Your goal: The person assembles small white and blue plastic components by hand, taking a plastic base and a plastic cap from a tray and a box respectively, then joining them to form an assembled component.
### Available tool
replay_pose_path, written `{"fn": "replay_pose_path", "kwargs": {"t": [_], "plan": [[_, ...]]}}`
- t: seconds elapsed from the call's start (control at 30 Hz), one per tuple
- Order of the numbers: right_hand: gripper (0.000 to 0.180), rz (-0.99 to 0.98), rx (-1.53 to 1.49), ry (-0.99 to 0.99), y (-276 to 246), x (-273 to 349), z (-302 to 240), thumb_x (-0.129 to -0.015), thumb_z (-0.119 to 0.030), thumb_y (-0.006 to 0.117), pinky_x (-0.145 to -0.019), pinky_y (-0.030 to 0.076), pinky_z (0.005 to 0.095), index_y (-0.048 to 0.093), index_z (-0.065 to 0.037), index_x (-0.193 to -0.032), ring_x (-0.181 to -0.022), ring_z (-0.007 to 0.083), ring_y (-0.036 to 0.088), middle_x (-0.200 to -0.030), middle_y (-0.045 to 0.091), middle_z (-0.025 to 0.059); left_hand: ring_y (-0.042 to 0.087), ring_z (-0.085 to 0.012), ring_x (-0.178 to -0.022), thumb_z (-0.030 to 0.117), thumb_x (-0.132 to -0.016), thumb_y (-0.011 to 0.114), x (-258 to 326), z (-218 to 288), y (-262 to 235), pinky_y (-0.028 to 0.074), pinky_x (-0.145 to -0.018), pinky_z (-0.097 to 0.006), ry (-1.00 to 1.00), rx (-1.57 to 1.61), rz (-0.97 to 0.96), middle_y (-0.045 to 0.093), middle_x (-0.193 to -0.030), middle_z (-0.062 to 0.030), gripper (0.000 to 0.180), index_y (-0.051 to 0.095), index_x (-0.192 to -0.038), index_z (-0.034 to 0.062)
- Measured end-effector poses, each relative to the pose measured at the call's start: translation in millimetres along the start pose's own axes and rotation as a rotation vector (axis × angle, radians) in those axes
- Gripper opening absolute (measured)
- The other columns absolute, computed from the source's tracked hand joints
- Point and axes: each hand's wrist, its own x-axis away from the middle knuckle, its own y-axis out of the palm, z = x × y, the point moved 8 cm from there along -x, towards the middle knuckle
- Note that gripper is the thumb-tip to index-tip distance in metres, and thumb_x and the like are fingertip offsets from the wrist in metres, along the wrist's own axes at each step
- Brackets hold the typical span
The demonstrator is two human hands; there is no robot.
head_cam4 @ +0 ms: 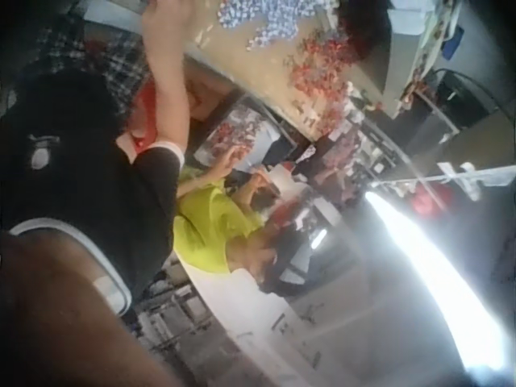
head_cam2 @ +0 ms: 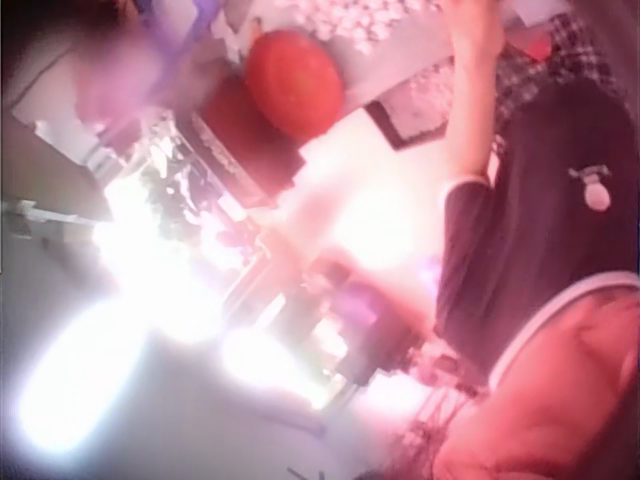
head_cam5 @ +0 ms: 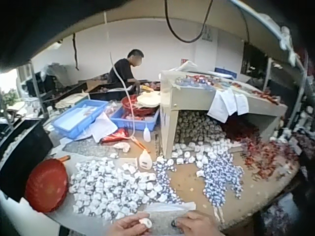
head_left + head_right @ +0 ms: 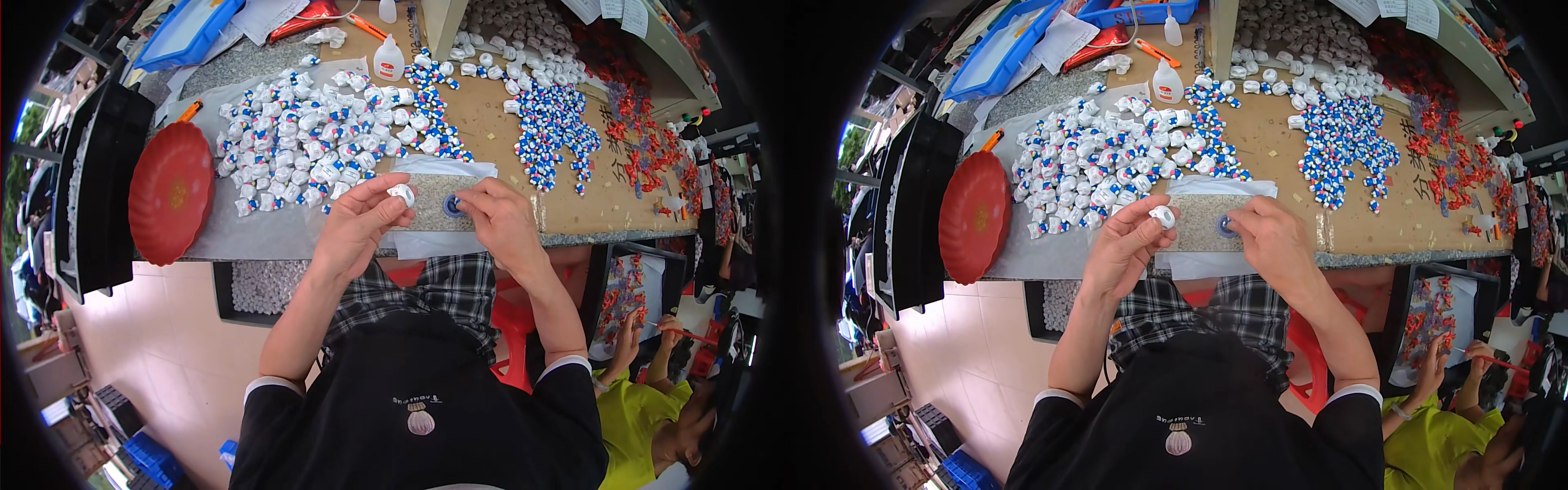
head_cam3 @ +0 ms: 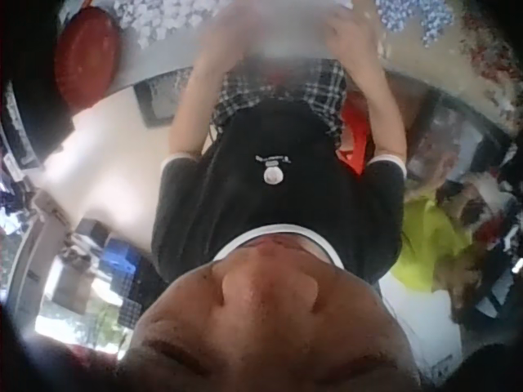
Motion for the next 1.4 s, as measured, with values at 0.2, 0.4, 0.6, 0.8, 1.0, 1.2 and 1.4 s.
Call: {"fn": "replay_pose_path", "kwargs": {"t": [0.2, 0.4, 0.6, 0.8, 1.0, 1.2, 1.4], "plan": [[0.012, -0.02, -0.23, 0.15, -2.5, 7.0, 7.3, -0.077, -0.005, 0.065, -0.059, 0.045, 0.0302, 0.069, -0.002, -0.089, -0.068, 0.0198, 0.06, -0.079, 0.063, 0.0073, 0.063, -0.0159, -0.085, 0.004, -0.084, 0.062, -0.7, -15.3, 7.2, 0.052, -0.075, -0.027, 0.027, -0.018, -0.006, 0.064, -0.103, -0.0122, 0.028, 0.058, -0.112, 0.0025], [0.015, 0.087, -0.743, 0.305, -4.6, 5.9, 10.7, -0.081, -0.007, 0.067, -0.058, 0.041, 0.0205, 0.069, -0.002, -0.095, -0.072, 0.0067, 0.055, -0.081, 0.062, 0.002, 0.061, -0.0141, -0.084, -0.004, -0.078, 0.066, -8.8, -20.2, 17.9, 0.052, -0.076, -0.028, 0.07, -0.007, 0.016, 0.064, -0.097, -0.0104, 0.032, 0.058, -0.109, -0.0018], [0.016, 0.086, -0.837, 0.251, 6.5, 6.6, -0.4, -0.08, -0.003, 0.067, -0.063, 0.042, 0.0192, 0.068, -0.001, -0.096, -0.076, 0.0082, 0.056, -0.083, 0.061, 0.0033, 0.062, -0.0136, -0.084, -0.005, -0.078, 0.066, -8.3, -17.8, 28.5, 0.052, -0.077, -0.026, 0.144, -0.078, -0.036, 0.065, -0.094, -0.0111, 0.029, 0.059, -0.106, -0.0036], [0.014, 0.158, -0.856, 0.224, 14.5, 15.7, -3.7, -0.08, 0.007, 0.061, -0.069, 0.047, 0.0216, 0.066, 0.004, -0.092, -0.08, 0.0108, 0.058, -0.088, 0.06, 0.0075, 0.064, -0.0139, -0.082, -0.005, -0.079, 0.064, -2.3, -12.5, 31.7, 0.053, -0.074, -0.025, 0.214, -0.237, 0.002, 0.066, -0.091, -0.0123, 0.023, 0.06, -0.102, -0.0048], [0.015, 0.143, -0.976, 0.228, 22.9, 10.7, -9.9, -0.081, 0.007, 0.061, -0.071, 0.047, 0.0223, 0.064, 0.006, -0.096, -0.082, 0.0117, 0.058, -0.089, 0.06, 0.0078, 0.063, -0.0149, -0.085, -0.005, -0.079, 0.065, 0.2, -5.4, 26.8, 0.053, -0.077, -0.027, 0.156, -0.254, 0.012, 0.065, -0.094, -0.0115, 0.022, 0.062, -0.1, -0.0038], [0.026, 0.081, -0.875, 0.226, 21.0, -14.7, -8.8, -0.08, -0.001, 0.066, -0.064, 0.044, 0.0218, 0.063, 0.001, -0.105, -0.075, 0.0092, 0.054, -0.09, 0.06, 0.0054, 0.056, -0.0052, -0.07, 0.005, -0.076, 0.071, 4.3, 77.2, -4.2, 0.046, -0.063, -0.019, 0.453, -0.705, 0.29, 0.064, -0.089, -0.0038, 0.026, 0.063, -0.101, 0.0002], [0.019, 0.202, -0.271, 0.278, -27.9, -12.7, 54.1, -0.079, -0.009, 0.066, -0.056, 0.042, 0.0254, 0.065, 0.001, -0.094, -0.061, 0.0143, 0.055, -0.078, 0.061, 0.0077, 0.056, -0.0234, -0.08, 0.022, -0.078, 0.069, 21.2, 189.7, -78.9, 0.046, -0.072, -0.036, 0.73, -1.572, 0.995, 0.061, -0.088, -0.0124, 0.026, 0.067, -0.096, 0.0034]]}}
